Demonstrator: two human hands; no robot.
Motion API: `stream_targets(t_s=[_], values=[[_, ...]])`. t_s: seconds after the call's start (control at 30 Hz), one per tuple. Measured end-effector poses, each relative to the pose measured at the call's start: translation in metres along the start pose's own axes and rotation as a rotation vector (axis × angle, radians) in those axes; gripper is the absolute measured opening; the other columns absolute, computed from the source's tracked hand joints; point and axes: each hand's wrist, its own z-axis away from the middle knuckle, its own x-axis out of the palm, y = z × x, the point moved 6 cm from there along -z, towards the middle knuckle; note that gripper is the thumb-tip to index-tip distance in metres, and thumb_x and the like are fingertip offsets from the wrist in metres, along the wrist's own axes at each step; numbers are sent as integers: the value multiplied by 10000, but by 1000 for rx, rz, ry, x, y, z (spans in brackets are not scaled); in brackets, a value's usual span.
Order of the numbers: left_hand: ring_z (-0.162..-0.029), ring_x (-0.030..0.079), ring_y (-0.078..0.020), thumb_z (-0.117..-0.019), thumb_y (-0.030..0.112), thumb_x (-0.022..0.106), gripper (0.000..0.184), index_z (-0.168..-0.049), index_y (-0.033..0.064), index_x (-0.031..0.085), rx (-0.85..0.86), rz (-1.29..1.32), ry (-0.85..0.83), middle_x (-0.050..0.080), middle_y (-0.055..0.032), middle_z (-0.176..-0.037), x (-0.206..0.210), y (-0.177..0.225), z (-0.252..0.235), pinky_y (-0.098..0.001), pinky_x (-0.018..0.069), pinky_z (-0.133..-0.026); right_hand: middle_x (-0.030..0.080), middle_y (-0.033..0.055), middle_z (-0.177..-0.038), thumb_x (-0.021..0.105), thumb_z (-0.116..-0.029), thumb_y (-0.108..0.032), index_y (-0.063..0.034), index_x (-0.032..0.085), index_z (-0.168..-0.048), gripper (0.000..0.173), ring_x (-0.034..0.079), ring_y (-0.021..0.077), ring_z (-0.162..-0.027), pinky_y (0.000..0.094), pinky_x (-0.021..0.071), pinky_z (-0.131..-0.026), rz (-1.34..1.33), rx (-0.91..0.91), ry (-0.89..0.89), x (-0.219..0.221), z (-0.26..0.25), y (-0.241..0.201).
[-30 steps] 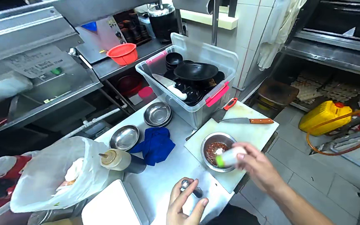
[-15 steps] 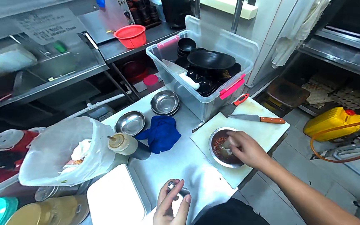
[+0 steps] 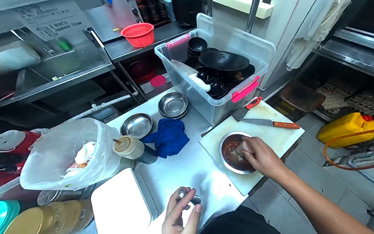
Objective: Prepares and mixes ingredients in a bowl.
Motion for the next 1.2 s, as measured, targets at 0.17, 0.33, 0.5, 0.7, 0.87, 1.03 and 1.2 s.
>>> stream_targets(t_s=[0.17, 0.33, 0.5, 0.7, 0.87, 1.03, 1.2], values=[[-1075, 626, -156, -890, 70, 741, 325, -1214, 47, 739, -18, 3, -13, 598, -127, -1336, 3, 1, 3, -278, 569, -835, 643, 137, -1213, 700, -931, -170, -95, 596, -1371, 458, 650, 294, -1116, 503, 556, -961, -24, 37, -39, 11, 3, 10], [-1065, 628, -159, -896, 79, 741, 324, -1218, 50, 739, -21, -10, -11, 595, -128, -1336, 3, 3, 5, -277, 571, -832, 627, 138, -1245, 724, -915, -192, -79, 576, -1384, 505, 638, 290, -1141, 502, 555, -973, -57, 42, 42, -1, 2, 2], [-1097, 625, -163, -902, 82, 732, 314, -1214, 46, 739, -20, -16, -17, 594, -131, -1347, 4, 5, 4, -282, 572, -844, 639, 157, -1223, 701, -926, -157, -56, 581, -1365, 466, 649, 314, -1121, 526, 557, -960, -64, 43, 28, -5, -1, 2], [-1053, 633, -156, -899, 73, 729, 320, -1217, 40, 736, -17, -4, -12, 601, -130, -1328, 6, 6, 3, -275, 572, -827, 639, 146, -1185, 667, -921, -133, -66, 598, -1326, 415, 642, 311, -1107, 523, 550, -954, -61, 6, 22, 4, -3, 6], [-1040, 638, -142, -902, 62, 721, 312, -1213, 33, 736, -35, 2, 3, 594, -127, -1341, 5, 7, 7, -263, 577, -824, 627, 170, -1234, 724, -889, -119, -54, 589, -1338, 473, 631, 336, -1141, 543, 542, -977, -62, 15, 2, 5, -5, 6], [-1067, 629, -151, -909, 72, 720, 314, -1221, 49, 737, -35, 0, -4, 592, -126, -1345, 7, 7, 9, -269, 571, -836, 633, 155, -1233, 689, -918, -150, -51, 577, -1359, 466, 648, 312, -1116, 526, 558, -947, -57, 52, 93, -14, -4, -1], [-1055, 630, -143, -918, 72, 709, 311, -1227, 47, 731, -21, 2, -10, 596, -119, -1330, 7, 6, 8, -269, 569, -827, 644, 164, -1179, 688, -924, -135, -42, 591, -1331, 428, 656, 330, -1075, 539, 561, -925, -67, 64, 78, 0, -9, 12]])
